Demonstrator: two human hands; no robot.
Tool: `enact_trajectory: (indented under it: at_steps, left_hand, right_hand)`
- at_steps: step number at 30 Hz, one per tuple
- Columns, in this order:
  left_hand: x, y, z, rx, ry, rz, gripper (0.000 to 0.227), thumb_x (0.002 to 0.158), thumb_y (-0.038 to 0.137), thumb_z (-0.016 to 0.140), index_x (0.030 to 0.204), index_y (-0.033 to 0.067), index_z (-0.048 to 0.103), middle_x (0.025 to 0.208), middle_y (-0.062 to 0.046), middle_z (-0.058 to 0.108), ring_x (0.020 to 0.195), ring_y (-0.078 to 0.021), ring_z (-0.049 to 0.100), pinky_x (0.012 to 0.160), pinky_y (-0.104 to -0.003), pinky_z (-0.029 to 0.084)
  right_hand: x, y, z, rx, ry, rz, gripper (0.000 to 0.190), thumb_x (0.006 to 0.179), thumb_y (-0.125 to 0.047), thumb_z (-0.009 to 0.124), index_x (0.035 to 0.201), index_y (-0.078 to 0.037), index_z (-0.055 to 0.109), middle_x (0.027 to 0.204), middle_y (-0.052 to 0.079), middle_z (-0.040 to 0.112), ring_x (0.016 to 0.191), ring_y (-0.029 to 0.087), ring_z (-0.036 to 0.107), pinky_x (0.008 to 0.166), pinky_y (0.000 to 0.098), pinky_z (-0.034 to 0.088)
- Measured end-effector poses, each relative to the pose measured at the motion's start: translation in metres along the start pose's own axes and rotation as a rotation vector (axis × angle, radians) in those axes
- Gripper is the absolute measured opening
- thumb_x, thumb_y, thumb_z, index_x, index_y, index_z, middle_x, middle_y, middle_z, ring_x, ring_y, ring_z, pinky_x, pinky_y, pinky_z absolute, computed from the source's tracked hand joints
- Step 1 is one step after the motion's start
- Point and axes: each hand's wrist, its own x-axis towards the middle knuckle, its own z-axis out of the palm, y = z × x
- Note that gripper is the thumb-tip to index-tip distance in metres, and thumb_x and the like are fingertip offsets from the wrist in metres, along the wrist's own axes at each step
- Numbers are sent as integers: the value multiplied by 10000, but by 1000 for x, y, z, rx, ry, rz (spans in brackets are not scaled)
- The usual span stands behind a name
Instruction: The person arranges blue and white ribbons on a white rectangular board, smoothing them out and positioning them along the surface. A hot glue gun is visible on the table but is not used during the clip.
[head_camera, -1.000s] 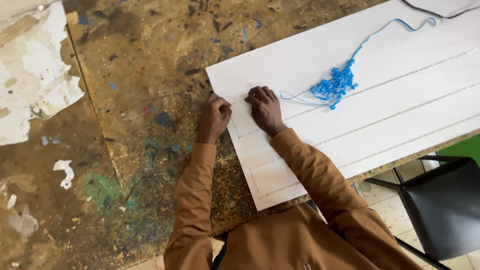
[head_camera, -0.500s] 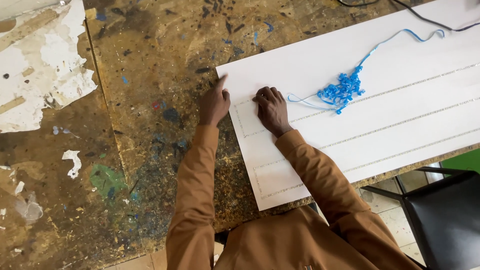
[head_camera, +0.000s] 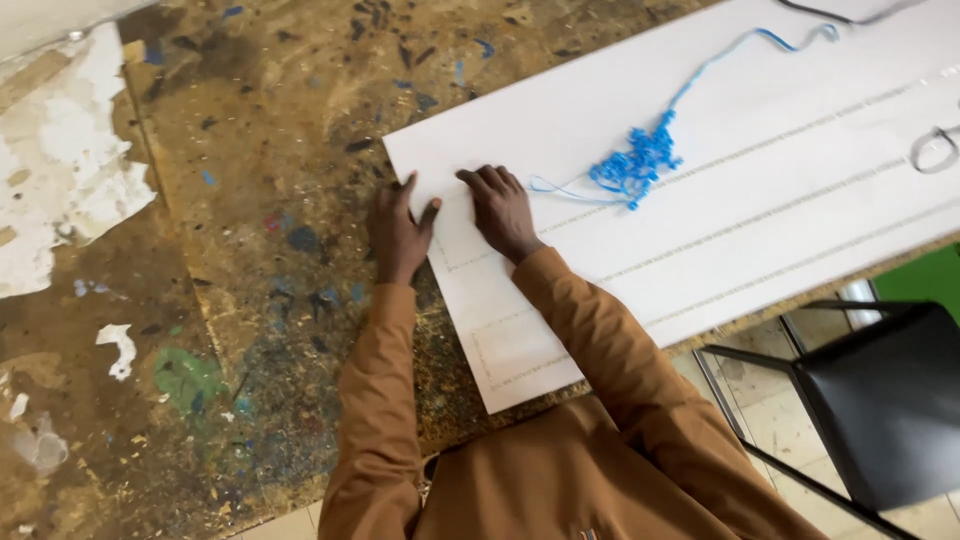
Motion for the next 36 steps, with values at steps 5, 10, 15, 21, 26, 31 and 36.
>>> enact_trajectory:
  at_steps: [5, 10, 15, 21, 26, 31, 36]
  left_hand:
    - [2, -4, 4, -81, 9, -12, 699, 991, 545, 853, 1510, 88, 747, 1191, -181, 708, 1065, -415, 722, 935, -608, 573]
    - [5, 30, -13, -1, -109, -179, 653, 1018, 465, 789, 1586, 167, 665, 1375, -158, 624, 1189, -393, 660, 1013, -642, 519]
    - [-10, 70, 11, 208, 129, -35, 715, 794, 154, 934, 1462, 136, 680, 1419, -133, 490, 1310, -471, 527, 943, -646, 555]
    - [-74, 274, 84, -192, -32, 80, 604, 1090, 432, 744, 1573, 92, 613, 1646, -265, 522, 1560, -598, 450, 1236, -746, 399]
    - [-57, 382, 159, -93, -3, 31, 671, 1150, 545, 607, 1611, 59, 582, 1734, -292, 471, 1631, -588, 377, 1297, -763, 288]
    - [-39, 425, 216, 26, 96, -53, 653, 1154, 578, 562, 1602, 105, 608, 1723, -219, 523, 1627, -520, 437, 1309, -696, 328]
    - [-42, 419, 210, 178, 60, 19, 714, 1129, 650, 582, 1621, 134, 617, 1744, -164, 518, 1630, -479, 446, 1320, -636, 375]
  right_hand:
    - [0, 17, -26, -70, -129, 39, 146, 1079, -136, 723, 1199, -200, 773, 984, 56, 697, 846, 342, 729, 734, 493, 609]
    - [3, 76, -90, -14, -282, 211, 40, 1068, -266, 788, 1086, -230, 787, 917, 59, 748, 770, 426, 785, 704, 568, 629]
    - [-7, 143, -152, -40, -298, 188, 40, 1072, -301, 784, 1055, -269, 802, 930, 40, 753, 800, 425, 776, 715, 578, 630]
    - [-40, 232, -213, -71, -268, 100, 164, 1152, -325, 726, 1121, -199, 827, 948, 38, 687, 920, 335, 753, 827, 477, 609]
    - [-56, 292, -269, -48, -226, 52, 114, 1119, -216, 715, 1139, -202, 826, 967, 71, 671, 964, 345, 702, 868, 483, 560]
    - [-54, 324, -294, 61, -273, 18, 153, 1156, -274, 687, 1166, -183, 810, 974, 84, 679, 941, 345, 708, 847, 463, 583]
    - [-33, 327, -308, 92, -372, 14, 210, 1177, -317, 685, 1196, -146, 805, 934, 91, 665, 853, 356, 719, 791, 504, 600]
